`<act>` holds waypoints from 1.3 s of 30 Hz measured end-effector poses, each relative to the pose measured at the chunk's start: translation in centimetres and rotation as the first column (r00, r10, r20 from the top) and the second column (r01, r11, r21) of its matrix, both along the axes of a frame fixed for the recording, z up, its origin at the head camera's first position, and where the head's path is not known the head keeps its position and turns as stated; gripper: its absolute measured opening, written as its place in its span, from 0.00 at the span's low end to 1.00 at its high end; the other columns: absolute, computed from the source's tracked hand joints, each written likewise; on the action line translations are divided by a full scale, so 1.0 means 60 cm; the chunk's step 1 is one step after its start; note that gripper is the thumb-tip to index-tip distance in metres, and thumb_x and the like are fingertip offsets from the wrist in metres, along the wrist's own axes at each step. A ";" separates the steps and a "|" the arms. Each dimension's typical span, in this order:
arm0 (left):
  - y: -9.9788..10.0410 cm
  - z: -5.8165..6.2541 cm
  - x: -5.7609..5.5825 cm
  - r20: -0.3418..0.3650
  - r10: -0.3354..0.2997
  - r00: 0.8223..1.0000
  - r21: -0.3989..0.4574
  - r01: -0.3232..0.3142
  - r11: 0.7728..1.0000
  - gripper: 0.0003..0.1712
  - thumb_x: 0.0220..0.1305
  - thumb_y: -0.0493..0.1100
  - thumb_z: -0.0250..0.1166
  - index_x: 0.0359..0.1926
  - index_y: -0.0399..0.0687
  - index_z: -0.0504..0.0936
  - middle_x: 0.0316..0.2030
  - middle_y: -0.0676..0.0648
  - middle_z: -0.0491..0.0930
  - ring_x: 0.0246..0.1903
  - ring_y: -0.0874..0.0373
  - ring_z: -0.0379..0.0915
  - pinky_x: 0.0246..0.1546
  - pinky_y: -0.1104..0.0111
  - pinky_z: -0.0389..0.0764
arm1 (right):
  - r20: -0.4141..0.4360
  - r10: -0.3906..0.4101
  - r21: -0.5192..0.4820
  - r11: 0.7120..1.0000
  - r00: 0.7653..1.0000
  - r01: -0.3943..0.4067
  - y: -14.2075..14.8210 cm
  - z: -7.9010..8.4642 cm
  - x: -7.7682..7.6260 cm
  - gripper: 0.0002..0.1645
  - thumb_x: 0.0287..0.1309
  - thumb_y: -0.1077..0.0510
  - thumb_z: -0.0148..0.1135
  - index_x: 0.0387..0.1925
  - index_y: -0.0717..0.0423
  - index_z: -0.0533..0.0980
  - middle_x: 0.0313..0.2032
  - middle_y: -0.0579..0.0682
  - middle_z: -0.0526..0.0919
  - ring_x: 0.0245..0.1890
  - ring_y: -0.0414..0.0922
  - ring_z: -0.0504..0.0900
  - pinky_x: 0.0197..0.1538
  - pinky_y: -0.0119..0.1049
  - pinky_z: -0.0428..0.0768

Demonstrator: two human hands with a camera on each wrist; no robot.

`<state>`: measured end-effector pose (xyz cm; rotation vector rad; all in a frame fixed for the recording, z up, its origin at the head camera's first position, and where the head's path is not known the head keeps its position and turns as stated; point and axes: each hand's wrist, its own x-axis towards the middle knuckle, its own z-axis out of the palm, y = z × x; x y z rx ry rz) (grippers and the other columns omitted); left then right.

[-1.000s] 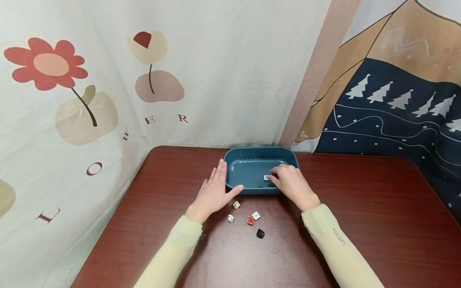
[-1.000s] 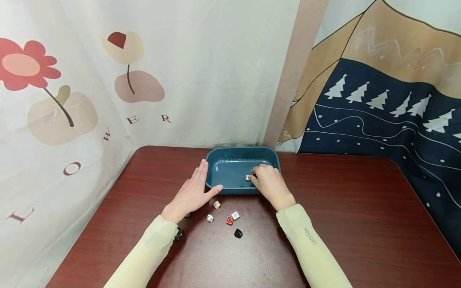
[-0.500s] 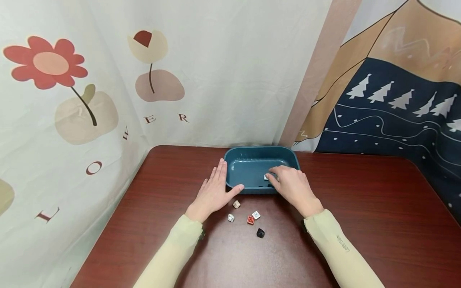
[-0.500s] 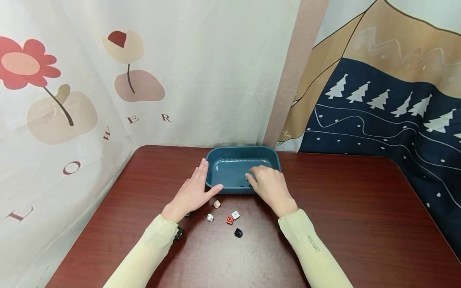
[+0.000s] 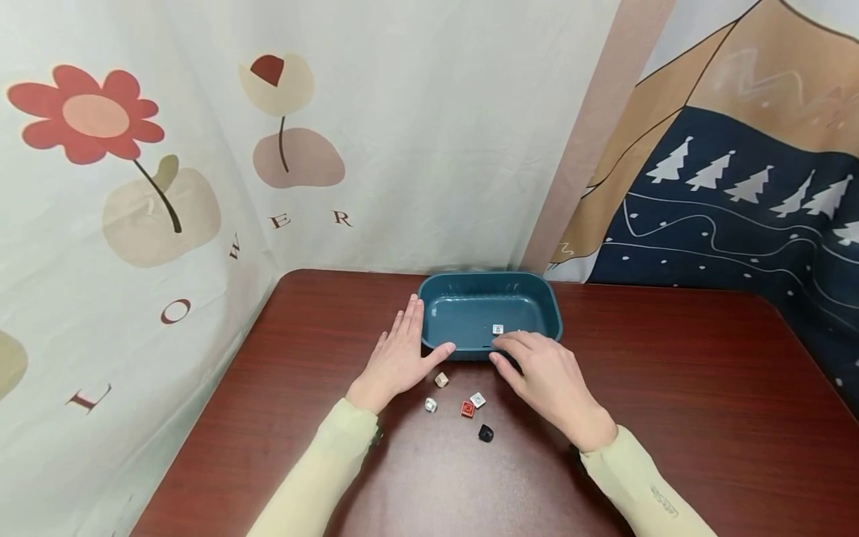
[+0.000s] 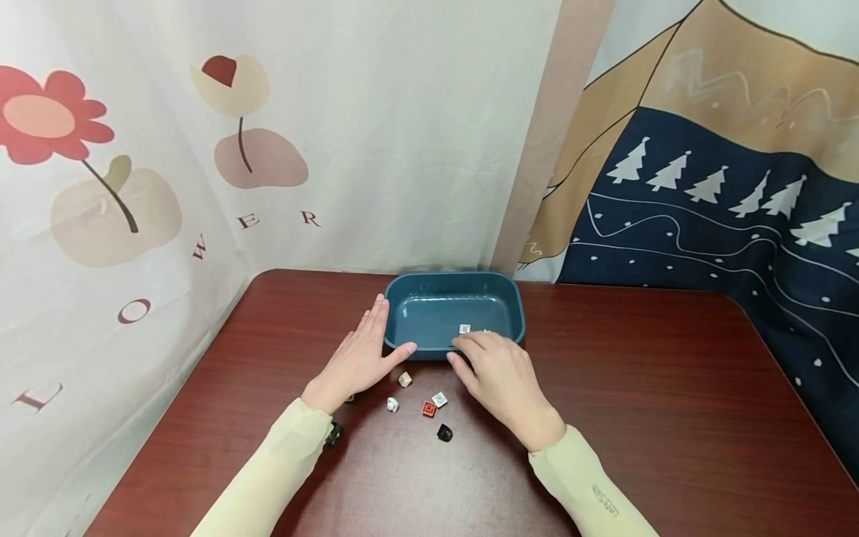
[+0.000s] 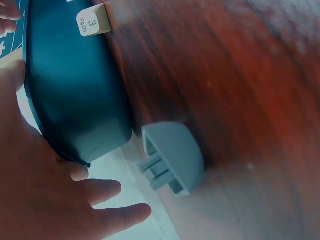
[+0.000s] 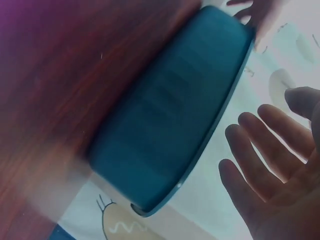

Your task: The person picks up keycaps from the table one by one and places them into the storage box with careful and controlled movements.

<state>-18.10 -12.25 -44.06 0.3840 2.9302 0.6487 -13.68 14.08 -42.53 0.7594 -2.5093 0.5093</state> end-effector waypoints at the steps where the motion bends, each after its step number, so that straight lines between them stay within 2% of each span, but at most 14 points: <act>1: 0.000 0.000 0.000 0.002 0.001 1.000 0.001 -0.001 1.000 0.62 0.68 0.80 0.48 0.84 0.46 0.36 0.83 0.50 0.32 0.81 0.42 0.39 0.74 0.39 0.53 | -0.003 0.010 0.002 1.000 1.000 -0.010 0.000 0.000 0.006 0.14 0.64 0.51 0.71 0.48 0.52 0.87 0.47 0.49 0.89 0.48 0.49 0.87 0.51 0.48 0.85; 7: 0.000 0.000 0.000 0.005 0.003 1.000 -0.003 -0.003 1.000 0.62 0.68 0.80 0.49 0.84 0.46 0.36 0.83 0.50 0.31 0.81 0.42 0.39 0.74 0.39 0.53 | 0.001 0.053 0.021 0.998 0.999 -0.053 -0.004 -0.006 0.038 0.17 0.61 0.49 0.74 0.49 0.50 0.87 0.48 0.47 0.88 0.48 0.48 0.87 0.49 0.47 0.85; 18: -0.001 0.001 0.001 0.001 0.010 1.000 -0.005 -0.010 1.000 0.62 0.68 0.80 0.49 0.84 0.46 0.37 0.83 0.50 0.32 0.81 0.42 0.39 0.74 0.39 0.53 | 0.076 0.162 0.076 0.983 0.984 -0.167 -0.018 -0.021 0.082 0.17 0.63 0.47 0.73 0.51 0.47 0.86 0.51 0.43 0.86 0.48 0.42 0.86 0.48 0.44 0.85; 23: 0.000 0.002 0.002 0.001 0.011 1.000 -0.007 -0.011 1.000 0.62 0.68 0.80 0.49 0.84 0.47 0.37 0.83 0.51 0.31 0.81 0.42 0.39 0.74 0.39 0.53 | 0.087 0.204 0.096 0.973 0.975 -0.212 -0.025 -0.029 0.093 0.18 0.62 0.46 0.73 0.52 0.46 0.86 0.51 0.43 0.86 0.46 0.42 0.85 0.45 0.42 0.85; 31: 0.000 0.003 0.004 -0.003 0.011 1.000 0.002 -0.011 1.000 0.62 0.68 0.79 0.50 0.84 0.46 0.38 0.83 0.49 0.33 0.81 0.42 0.40 0.73 0.38 0.53 | 0.142 0.251 0.136 0.953 0.958 -0.270 -0.031 -0.040 0.105 0.20 0.57 0.45 0.77 0.49 0.45 0.85 0.45 0.40 0.82 0.36 0.40 0.81 0.35 0.36 0.83; 39: 0.001 0.002 0.002 0.003 0.014 1.000 0.004 -0.014 1.000 0.62 0.68 0.80 0.49 0.84 0.48 0.36 0.83 0.51 0.32 0.81 0.43 0.39 0.74 0.39 0.53 | 0.188 0.246 0.204 0.937 0.951 -0.283 -0.031 -0.043 0.109 0.22 0.56 0.45 0.78 0.51 0.46 0.85 0.46 0.42 0.82 0.39 0.40 0.83 0.32 0.36 0.82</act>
